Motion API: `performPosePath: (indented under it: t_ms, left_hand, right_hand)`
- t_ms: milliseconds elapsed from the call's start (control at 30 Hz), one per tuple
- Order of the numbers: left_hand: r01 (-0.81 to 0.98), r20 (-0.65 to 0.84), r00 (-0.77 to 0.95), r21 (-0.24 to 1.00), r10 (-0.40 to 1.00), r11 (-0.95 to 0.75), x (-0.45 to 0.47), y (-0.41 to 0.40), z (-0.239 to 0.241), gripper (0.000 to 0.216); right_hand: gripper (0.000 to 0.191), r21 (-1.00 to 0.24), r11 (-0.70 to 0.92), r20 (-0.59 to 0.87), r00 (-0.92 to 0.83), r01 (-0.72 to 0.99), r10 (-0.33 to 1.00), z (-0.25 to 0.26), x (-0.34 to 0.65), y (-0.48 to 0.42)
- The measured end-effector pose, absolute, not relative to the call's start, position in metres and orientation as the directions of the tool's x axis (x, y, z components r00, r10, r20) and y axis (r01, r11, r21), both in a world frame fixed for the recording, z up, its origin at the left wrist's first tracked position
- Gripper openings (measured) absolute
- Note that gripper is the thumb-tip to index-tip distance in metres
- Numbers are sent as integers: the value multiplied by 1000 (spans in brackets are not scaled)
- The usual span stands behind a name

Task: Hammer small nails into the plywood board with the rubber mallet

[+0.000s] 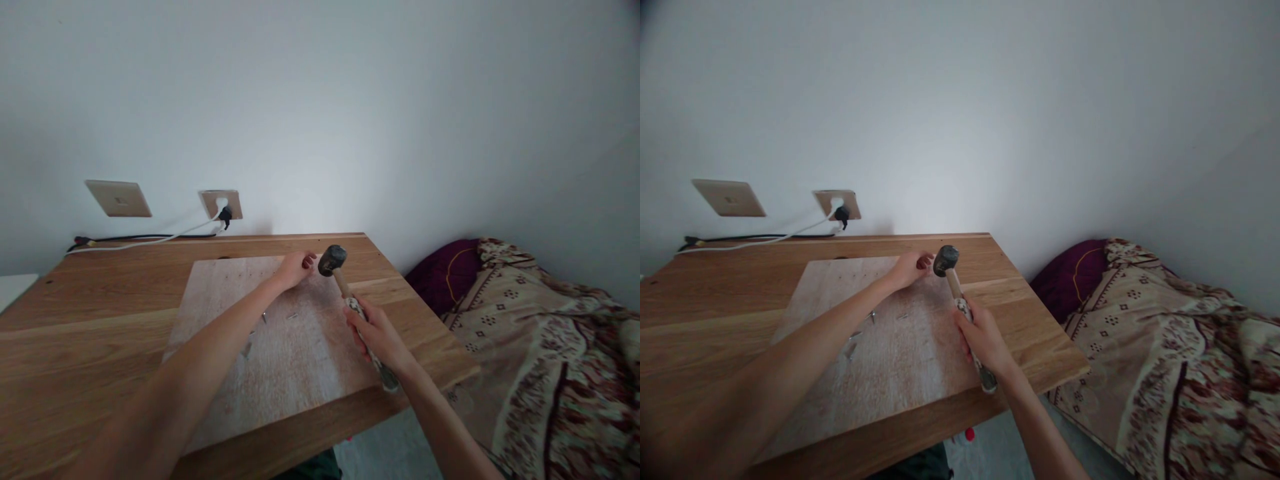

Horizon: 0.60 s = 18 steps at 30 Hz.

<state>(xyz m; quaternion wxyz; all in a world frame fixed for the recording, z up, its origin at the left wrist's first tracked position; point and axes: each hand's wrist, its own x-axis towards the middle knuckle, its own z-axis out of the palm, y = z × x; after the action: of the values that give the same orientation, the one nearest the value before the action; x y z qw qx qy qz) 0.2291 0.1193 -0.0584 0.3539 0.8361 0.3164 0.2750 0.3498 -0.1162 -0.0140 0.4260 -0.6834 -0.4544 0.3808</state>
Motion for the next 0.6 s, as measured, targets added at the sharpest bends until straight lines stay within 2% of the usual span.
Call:
performPosePath:
  t_ms: [267, 600]
  left_hand:
    - [343, 189, 641, 797, 744, -498, 228, 117, -54, 36]
    - [354, 192, 656, 775, 730, -523, 227, 119, -52, 41]
  right_hand:
    - [28, -915, -198, -100, 277, 353, 956, -10, 346, -93]
    - [25, -874, -198, -89, 253, 443, 963, -22, 348, -91]
